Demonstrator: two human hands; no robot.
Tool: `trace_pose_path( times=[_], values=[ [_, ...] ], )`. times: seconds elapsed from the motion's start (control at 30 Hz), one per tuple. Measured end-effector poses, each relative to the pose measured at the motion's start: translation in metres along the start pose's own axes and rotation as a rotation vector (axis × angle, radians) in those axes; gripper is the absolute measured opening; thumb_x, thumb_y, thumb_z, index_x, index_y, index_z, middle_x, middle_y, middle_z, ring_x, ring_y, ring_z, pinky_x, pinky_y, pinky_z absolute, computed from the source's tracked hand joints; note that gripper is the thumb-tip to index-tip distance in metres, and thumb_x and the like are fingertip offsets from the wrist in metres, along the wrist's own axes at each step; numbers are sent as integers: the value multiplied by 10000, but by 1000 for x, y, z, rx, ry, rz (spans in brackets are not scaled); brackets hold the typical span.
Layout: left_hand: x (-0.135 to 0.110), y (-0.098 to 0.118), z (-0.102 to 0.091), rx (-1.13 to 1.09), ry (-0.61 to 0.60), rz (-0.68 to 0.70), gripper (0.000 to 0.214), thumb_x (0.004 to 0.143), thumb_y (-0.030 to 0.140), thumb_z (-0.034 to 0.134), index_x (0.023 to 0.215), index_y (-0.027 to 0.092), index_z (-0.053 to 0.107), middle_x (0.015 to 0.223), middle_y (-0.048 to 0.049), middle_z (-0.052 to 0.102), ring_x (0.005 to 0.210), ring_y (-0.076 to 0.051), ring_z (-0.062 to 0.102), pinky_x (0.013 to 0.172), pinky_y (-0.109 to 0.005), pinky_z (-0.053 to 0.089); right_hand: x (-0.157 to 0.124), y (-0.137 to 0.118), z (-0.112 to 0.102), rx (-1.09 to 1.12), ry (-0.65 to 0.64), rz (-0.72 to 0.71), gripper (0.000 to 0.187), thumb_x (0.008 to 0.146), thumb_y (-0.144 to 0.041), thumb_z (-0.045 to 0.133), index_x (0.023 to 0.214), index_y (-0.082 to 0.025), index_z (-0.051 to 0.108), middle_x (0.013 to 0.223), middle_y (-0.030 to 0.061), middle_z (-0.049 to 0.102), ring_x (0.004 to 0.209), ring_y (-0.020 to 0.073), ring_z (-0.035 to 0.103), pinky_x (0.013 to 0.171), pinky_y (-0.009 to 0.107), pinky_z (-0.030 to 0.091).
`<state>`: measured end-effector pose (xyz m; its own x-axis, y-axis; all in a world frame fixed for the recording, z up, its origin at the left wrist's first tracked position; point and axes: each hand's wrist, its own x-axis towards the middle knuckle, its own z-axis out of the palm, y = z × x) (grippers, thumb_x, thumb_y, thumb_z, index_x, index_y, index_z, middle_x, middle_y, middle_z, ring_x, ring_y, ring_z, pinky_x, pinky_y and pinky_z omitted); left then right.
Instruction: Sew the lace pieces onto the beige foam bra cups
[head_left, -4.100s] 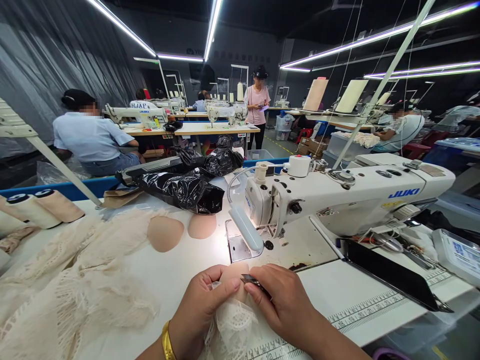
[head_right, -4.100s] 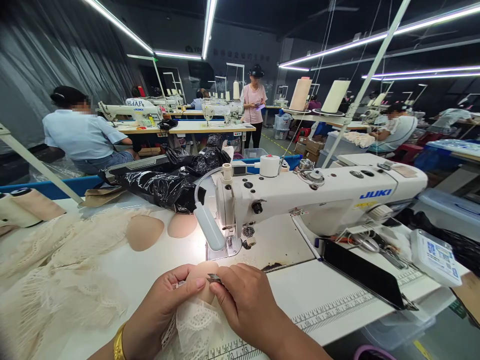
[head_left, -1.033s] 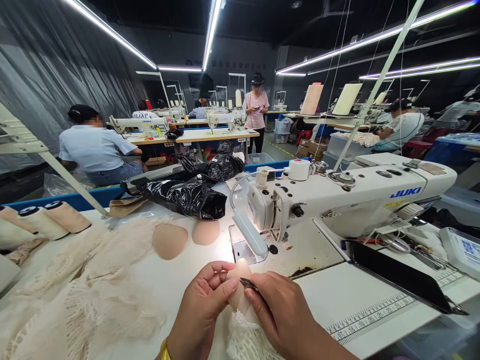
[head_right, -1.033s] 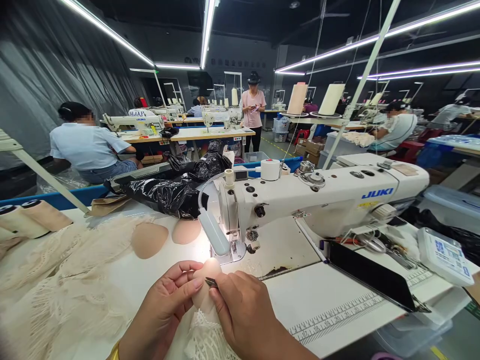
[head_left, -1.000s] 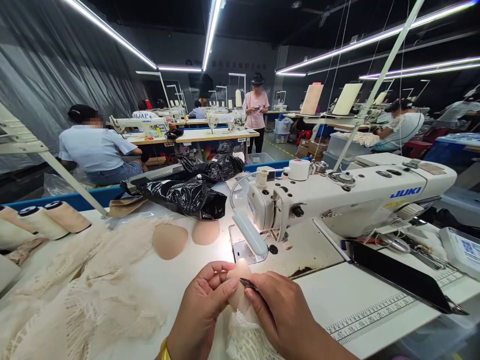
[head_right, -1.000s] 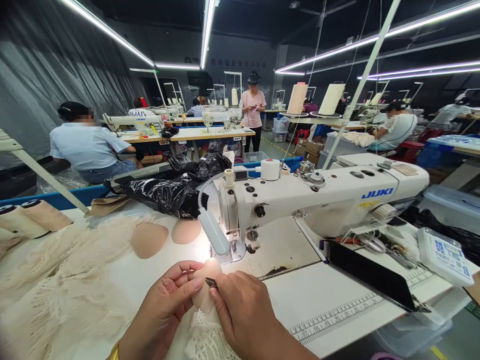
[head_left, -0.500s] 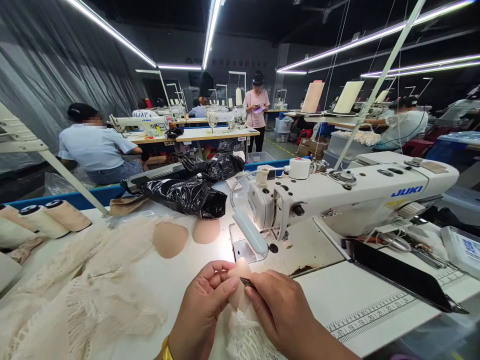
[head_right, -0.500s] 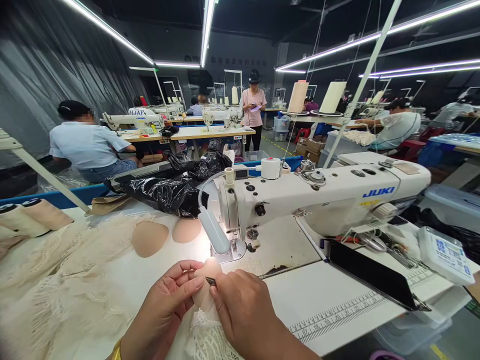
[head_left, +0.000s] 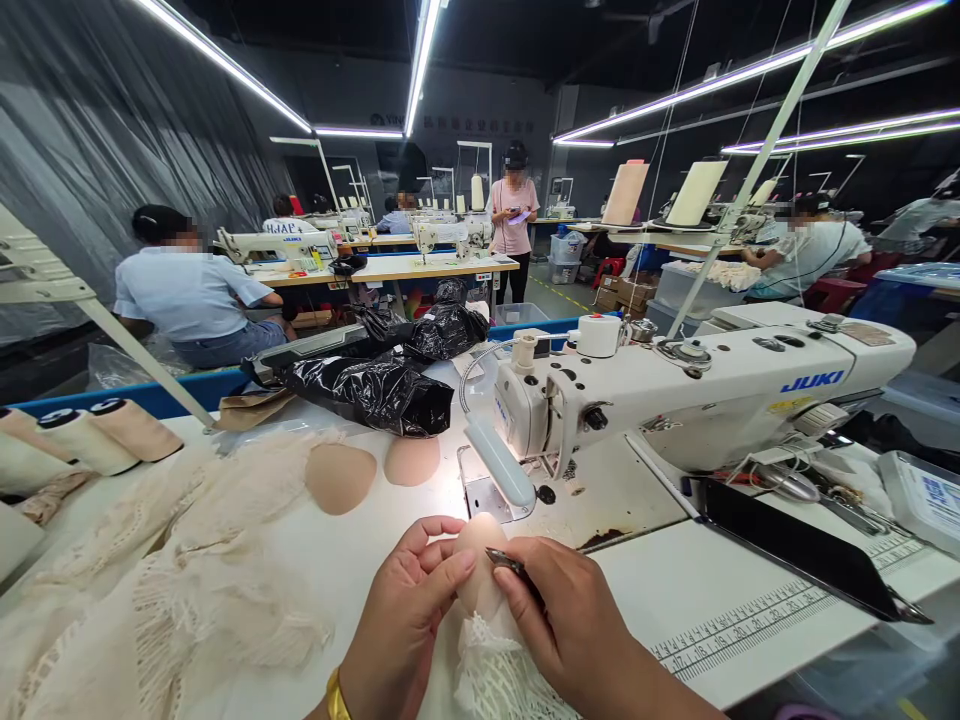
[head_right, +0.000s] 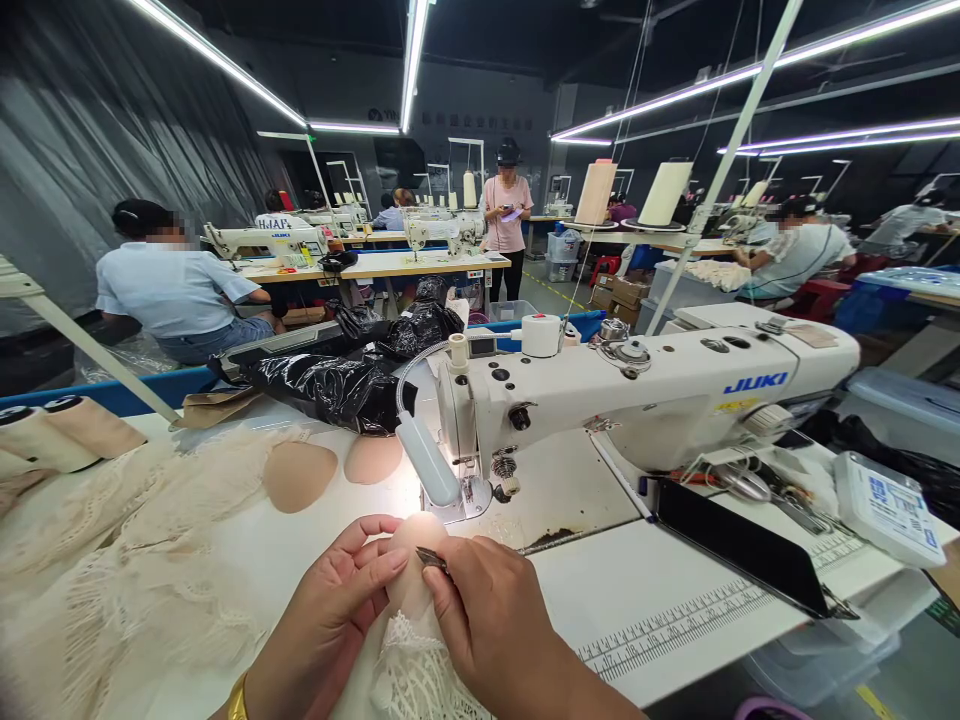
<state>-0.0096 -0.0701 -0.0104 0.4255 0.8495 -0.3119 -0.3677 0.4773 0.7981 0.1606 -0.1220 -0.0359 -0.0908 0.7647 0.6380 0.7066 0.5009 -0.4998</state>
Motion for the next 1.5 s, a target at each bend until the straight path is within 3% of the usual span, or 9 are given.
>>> trace_pose_path(
  times=[0.47,0.77,1.0,1.13,1.23,1.3,1.4,1.5],
  values=[
    [-1,-2,-1,-10,-15,-23,387,782,312,891,1031,204,615,873,-29,742,713,-153,670,677,-274,550,-2,0,4,-29,-9,-23,104,1033,-176,474,1037,-203,574,768,11,654,641,168,589,616,274,424],
    [-1,-1,2,-3,13,-7,383,725,322,921,970,196,655,877,-40,756,721,-171,691,690,-280,573,-1,2,5,-88,-9,-37,149,1034,-164,455,934,-208,556,692,-14,582,577,150,500,580,269,383],
    [0,-2,0,1,-2,-9,346,757,333,900,973,193,668,894,-50,756,758,-179,698,705,-283,582,-1,0,-2,60,-3,77,99,1025,-221,481,1093,-222,554,793,-3,652,664,161,604,611,258,443],
    [1,1,0,11,24,27,332,743,352,904,920,177,683,894,-41,740,763,-174,690,704,-276,583,0,-1,-5,110,-78,191,257,962,-346,627,1178,-230,551,770,-30,645,611,147,591,557,236,426],
    [3,8,-1,-24,89,64,349,702,351,927,882,180,680,859,-10,714,714,-149,664,667,-251,566,-2,0,-2,55,-151,112,63,976,-269,554,924,-235,561,679,-43,596,567,137,532,541,243,365],
    [6,13,-3,-63,156,94,372,670,341,946,876,185,679,864,5,702,730,-138,658,678,-234,561,-4,1,0,31,-138,21,165,973,-187,461,823,-234,511,651,-38,569,563,137,502,544,253,342],
    [10,20,-9,-117,241,148,406,633,330,964,888,195,679,867,20,689,751,-129,648,685,-225,560,-6,4,1,47,-96,-66,128,953,-180,434,868,-233,513,669,-26,570,576,143,502,543,253,354],
    [11,23,-14,-127,249,202,406,626,337,962,893,198,689,868,13,691,786,-154,662,684,-241,561,-8,10,2,60,-126,-126,145,988,-193,431,874,-240,508,668,-27,564,569,144,503,535,250,372]
  ],
)
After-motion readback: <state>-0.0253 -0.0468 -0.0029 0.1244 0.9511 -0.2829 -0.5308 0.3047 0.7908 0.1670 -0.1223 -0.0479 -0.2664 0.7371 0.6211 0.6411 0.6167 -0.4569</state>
